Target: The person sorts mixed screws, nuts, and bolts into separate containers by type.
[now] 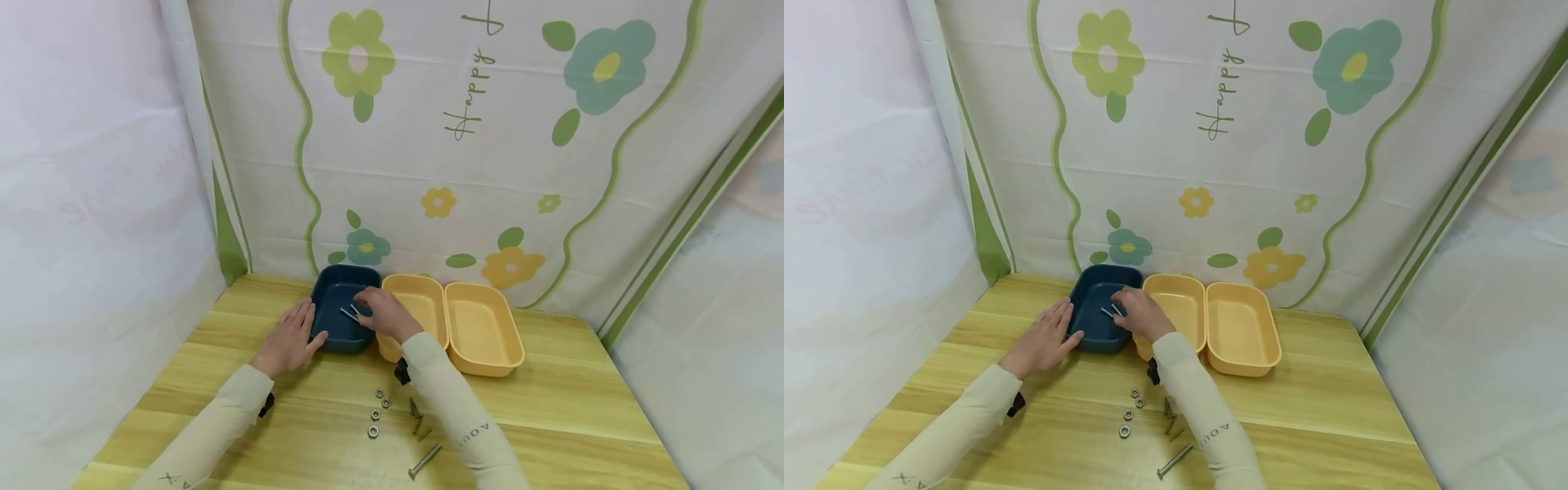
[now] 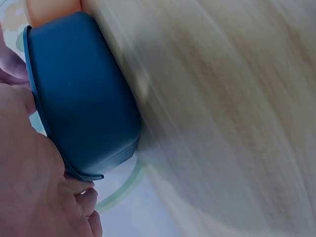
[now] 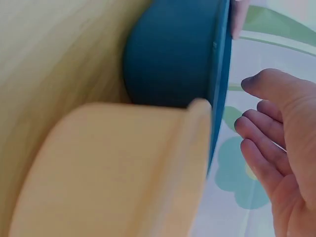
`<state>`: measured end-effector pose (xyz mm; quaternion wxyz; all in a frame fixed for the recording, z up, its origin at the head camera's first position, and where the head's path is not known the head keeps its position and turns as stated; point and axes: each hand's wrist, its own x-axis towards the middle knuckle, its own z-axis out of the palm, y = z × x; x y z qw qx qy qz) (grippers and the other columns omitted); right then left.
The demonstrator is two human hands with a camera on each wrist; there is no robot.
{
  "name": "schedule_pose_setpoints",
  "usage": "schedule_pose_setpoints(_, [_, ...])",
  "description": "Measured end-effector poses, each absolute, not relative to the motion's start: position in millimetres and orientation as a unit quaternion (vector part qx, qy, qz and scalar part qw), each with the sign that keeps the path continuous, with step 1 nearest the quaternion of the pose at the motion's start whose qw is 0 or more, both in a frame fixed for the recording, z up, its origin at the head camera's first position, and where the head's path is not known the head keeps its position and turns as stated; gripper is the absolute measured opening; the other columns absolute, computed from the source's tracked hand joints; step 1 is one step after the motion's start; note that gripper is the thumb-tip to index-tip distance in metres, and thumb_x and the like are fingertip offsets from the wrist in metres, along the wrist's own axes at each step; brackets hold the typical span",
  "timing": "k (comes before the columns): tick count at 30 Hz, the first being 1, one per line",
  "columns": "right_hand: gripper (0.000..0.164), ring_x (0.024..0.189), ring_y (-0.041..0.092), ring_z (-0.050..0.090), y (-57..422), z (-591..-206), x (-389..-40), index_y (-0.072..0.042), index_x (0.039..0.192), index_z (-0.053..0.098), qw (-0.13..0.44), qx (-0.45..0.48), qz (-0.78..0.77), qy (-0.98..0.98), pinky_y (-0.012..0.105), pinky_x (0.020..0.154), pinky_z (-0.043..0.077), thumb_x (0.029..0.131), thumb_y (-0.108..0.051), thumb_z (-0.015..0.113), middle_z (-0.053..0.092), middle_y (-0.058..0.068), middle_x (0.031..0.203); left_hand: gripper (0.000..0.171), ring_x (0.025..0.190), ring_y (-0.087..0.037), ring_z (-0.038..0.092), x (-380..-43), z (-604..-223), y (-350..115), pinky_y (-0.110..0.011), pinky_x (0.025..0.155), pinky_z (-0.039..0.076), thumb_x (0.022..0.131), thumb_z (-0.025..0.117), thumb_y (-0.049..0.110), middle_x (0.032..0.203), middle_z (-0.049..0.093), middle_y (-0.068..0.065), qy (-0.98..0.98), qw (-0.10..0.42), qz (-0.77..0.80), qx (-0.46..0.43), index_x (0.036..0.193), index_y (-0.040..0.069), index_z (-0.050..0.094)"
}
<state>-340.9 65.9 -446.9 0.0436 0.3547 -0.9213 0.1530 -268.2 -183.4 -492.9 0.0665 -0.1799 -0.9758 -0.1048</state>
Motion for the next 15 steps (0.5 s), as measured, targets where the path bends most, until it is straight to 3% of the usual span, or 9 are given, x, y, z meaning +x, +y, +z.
schedule_pose_setpoints(10, [0.034, 0.107, 0.03, 0.073, 107.7, -420.4, -321.1, -0.002, 0.126, 0.073, 0.033, 0.392, 0.161, -0.905, 0.039, 0.096, 0.062, 0.096, -0.016, 0.078, 0.075, 0.015, 0.12, 0.077, 0.159, -0.048, 0.027, -266.4, -493.2, -184.5, -0.061, 0.13, 0.024, 0.112, 0.047, 0.044, 0.17, 0.027, -0.032, -0.973, 0.069, -0.124, -0.183, 0.158, -0.015, 0.032])
schedule_pose_setpoints(15, [0.034, 0.105, 0.027, 0.073, 133.5, -410.1, -306.1, -0.001, 0.125, 0.073, 0.043, 0.415, 0.141, -0.898, 0.041, 0.095, 0.062, 0.095, -0.014, 0.079, 0.075, 0.016, 0.119, 0.077, 0.159, -0.048, 0.027, -266.5, -493.3, -184.9, -0.061, 0.13, 0.024, 0.112, 0.046, 0.044, 0.17, 0.027, -0.032, -0.972, 0.071, -0.129, -0.183, 0.159, -0.015, 0.031])
